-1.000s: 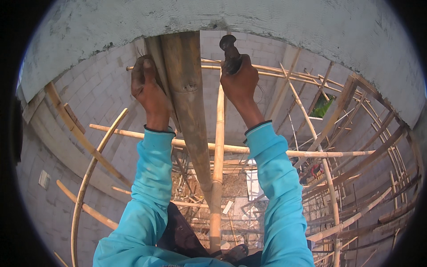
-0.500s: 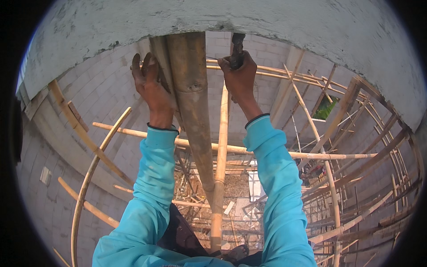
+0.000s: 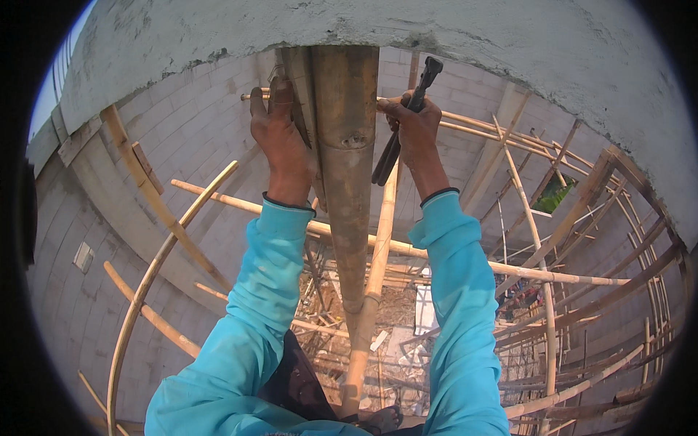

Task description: The person secures bamboo poles to a concrete structure using wire and pliers. They wrap wire around the poles and twist it tight to fasten the scaffolding components together.

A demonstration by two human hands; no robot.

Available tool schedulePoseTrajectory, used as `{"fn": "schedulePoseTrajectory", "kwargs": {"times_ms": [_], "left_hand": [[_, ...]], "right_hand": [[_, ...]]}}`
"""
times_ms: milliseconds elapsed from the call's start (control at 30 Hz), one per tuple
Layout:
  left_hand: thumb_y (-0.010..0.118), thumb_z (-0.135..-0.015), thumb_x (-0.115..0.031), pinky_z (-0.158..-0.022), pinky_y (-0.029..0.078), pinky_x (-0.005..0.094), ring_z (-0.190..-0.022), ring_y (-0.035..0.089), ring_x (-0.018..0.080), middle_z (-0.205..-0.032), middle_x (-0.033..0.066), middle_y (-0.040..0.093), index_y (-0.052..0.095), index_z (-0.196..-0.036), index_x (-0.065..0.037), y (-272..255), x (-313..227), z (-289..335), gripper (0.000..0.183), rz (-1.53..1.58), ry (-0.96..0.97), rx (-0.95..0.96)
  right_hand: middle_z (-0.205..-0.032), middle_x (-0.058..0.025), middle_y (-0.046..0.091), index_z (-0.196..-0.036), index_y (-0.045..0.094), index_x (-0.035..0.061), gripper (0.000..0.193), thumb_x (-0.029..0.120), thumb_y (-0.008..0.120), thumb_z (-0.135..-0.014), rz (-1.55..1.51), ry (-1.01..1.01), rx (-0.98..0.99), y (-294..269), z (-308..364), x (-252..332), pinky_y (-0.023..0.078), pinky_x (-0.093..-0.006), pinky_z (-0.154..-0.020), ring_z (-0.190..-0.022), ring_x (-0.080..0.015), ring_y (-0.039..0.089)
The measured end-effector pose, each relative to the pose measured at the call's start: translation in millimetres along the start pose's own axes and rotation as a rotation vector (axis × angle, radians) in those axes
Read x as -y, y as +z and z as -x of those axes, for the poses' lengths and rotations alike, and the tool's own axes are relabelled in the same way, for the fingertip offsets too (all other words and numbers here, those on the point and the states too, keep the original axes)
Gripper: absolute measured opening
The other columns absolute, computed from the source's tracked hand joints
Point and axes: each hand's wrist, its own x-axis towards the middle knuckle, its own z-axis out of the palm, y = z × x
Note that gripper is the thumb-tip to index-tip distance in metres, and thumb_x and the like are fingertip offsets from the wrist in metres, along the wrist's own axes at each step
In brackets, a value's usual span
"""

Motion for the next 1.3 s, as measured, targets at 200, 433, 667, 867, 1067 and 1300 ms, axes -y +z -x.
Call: {"fn": "schedulePoseTrajectory", "kwargs": {"times_ms": [200,433,667,867,1067,1300], "left_hand": [[0.055,-0.108,-0.027,-0.113,0.039,0.0344,-0.132,0.052,0.0238,-0.143,0.0197,0.057,0.047,-0.145,0.013,4.8,3.7,-1.4,0.055,-0.099,0.081,0.069],[0.048,-0.109,-0.027,-0.112,0.041,0.0356,-0.127,0.056,0.0257,-0.139,0.0192,0.06,0.048,-0.145,0.011,4.9,0.6,5.4,0.052,-0.275,0.169,0.089],[0.058,-0.099,-0.022,-0.112,0.041,0.0359,-0.127,0.056,0.0253,-0.142,0.0227,0.058,0.049,-0.142,0.016,4.7,-3.6,12.9,0.058,-0.289,0.187,0.101],[0.047,-0.108,-0.026,-0.107,0.046,0.0353,-0.122,0.061,0.0236,-0.133,0.0223,0.064,0.057,-0.136,0.013,1.9,-3.0,17.6,0.049,-0.149,0.199,0.188],[0.056,-0.107,-0.041,-0.112,0.042,0.0355,-0.127,0.056,0.0211,-0.141,0.0193,0.061,0.053,-0.141,0.013,3.6,-2.6,15.4,0.064,-0.264,0.167,0.12],[0.066,-0.103,-0.031,-0.109,0.045,0.0379,-0.128,0.056,0.0238,-0.14,0.0181,0.061,0.061,-0.138,0.004,7.3,7.5,20.0,0.05,-0.199,0.31,0.14]], "right_hand": [[-0.07,-0.0066,0.067,-0.078,0.057,0.0056,0.024,0.0,0.081,-0.079,0.189,-0.091,-0.014,-3.2,1.1,9.7,0.045,-0.026,-0.054,-0.058,-0.0103,0.058],[-0.076,-0.0094,0.071,-0.086,0.063,-0.0019,0.02,0.009,0.079,-0.079,0.592,-0.326,-0.204,18.4,30.5,45.4,0.052,-0.0316,-0.068,-0.066,-0.0173,0.065],[-0.076,-0.0115,0.07,-0.093,0.063,-0.0017,0.018,0.008,0.074,-0.082,0.646,-0.39,-0.276,23.7,49.7,46.5,0.053,-0.033,-0.068,-0.066,-0.02,0.066],[-0.083,-0.0127,0.071,-0.1,0.063,-0.0002,0.019,0.003,0.071,-0.083,0.523,-0.597,-0.205,25.3,61.6,34.3,0.053,-0.0319,-0.07,-0.072,-0.0196,0.069],[-0.088,-0.0128,0.072,-0.11,0.062,0.0001,0.029,-0.001,0.07,-0.082,0.492,-0.641,-0.094,24.4,67.0,35.7,0.054,-0.032,-0.071,-0.076,-0.0196,0.07],[-0.083,-0.0111,0.068,-0.111,0.061,-0.0006,0.031,0.002,0.074,-0.083,0.474,-0.618,-0.082,23.1,65.9,27.5,0.053,-0.031,-0.068,-0.072,-0.0186,0.067]]}}
